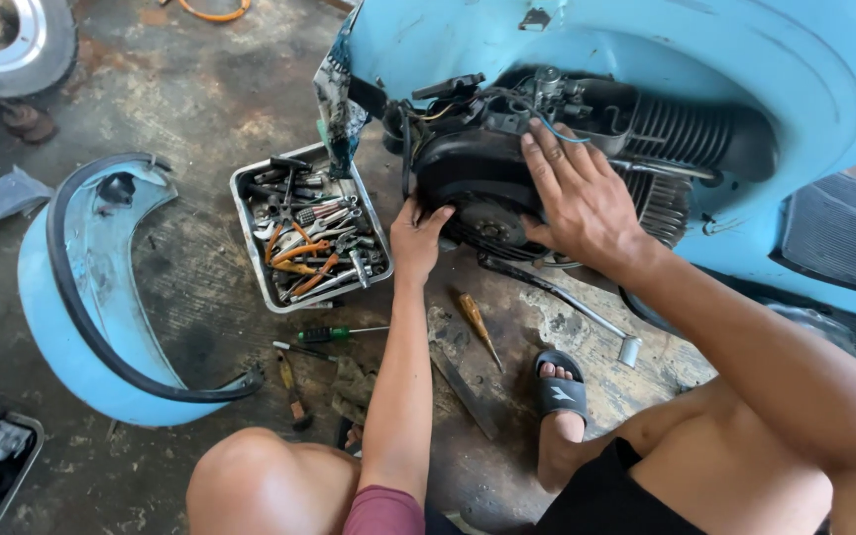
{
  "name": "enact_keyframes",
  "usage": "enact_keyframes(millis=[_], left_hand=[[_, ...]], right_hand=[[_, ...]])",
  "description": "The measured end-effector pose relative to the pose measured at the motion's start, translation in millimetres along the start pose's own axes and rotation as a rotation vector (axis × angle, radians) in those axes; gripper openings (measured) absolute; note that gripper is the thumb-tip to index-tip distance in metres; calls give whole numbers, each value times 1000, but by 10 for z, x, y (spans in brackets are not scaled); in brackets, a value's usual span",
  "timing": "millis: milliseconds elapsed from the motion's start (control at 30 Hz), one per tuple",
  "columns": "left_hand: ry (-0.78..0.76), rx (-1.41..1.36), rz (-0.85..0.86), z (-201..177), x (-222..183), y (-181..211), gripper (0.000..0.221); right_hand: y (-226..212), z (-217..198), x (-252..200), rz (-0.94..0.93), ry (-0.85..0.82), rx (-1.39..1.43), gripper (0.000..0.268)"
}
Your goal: The person sits on the floor beside a blue scooter and scrubs a black plastic engine fan cover with a brush, working over its slotted surface. They then align the cover against the engine cooling fan housing and press it into place.
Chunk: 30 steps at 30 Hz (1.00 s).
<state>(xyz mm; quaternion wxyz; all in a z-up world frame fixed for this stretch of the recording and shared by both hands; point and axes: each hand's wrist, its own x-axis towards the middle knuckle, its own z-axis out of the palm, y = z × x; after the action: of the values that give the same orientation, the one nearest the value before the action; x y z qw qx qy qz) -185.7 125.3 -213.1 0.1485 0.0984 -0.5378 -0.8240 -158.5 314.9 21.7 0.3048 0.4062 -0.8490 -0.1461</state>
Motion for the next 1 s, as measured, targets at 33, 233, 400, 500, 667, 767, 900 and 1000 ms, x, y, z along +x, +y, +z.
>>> enact_keyframes(millis=[33,233,400,500,667,767,900,1000], left_hand=[[9,0,0,4,-2,-17,63],[4,-41,-2,17,-19,32,56],[-13,87,-7,-16,-58,96,40],[-9,80,7,-10,-70,121,40],[2,86,22,-19,-64,91,39],[10,55,28,-13,-60,96,34],[30,42,31,-44,-25,38,32],[-37,-65,-2,-10,-153,333,45]], right_hand=[[-5,-11,8,-7,1,5,107],[-12,-49,26,-16,17,4,106],[-34,-42,16,-17,23,-6,102],[-16,13,-11,-22,21,-6,104],[-3,24,-2,-16,31,31,103],[0,10,2,-24,27,37,103],[-12,-27,15,-40,19,11,103],[17,-124,26,-42,-121,70,90]])
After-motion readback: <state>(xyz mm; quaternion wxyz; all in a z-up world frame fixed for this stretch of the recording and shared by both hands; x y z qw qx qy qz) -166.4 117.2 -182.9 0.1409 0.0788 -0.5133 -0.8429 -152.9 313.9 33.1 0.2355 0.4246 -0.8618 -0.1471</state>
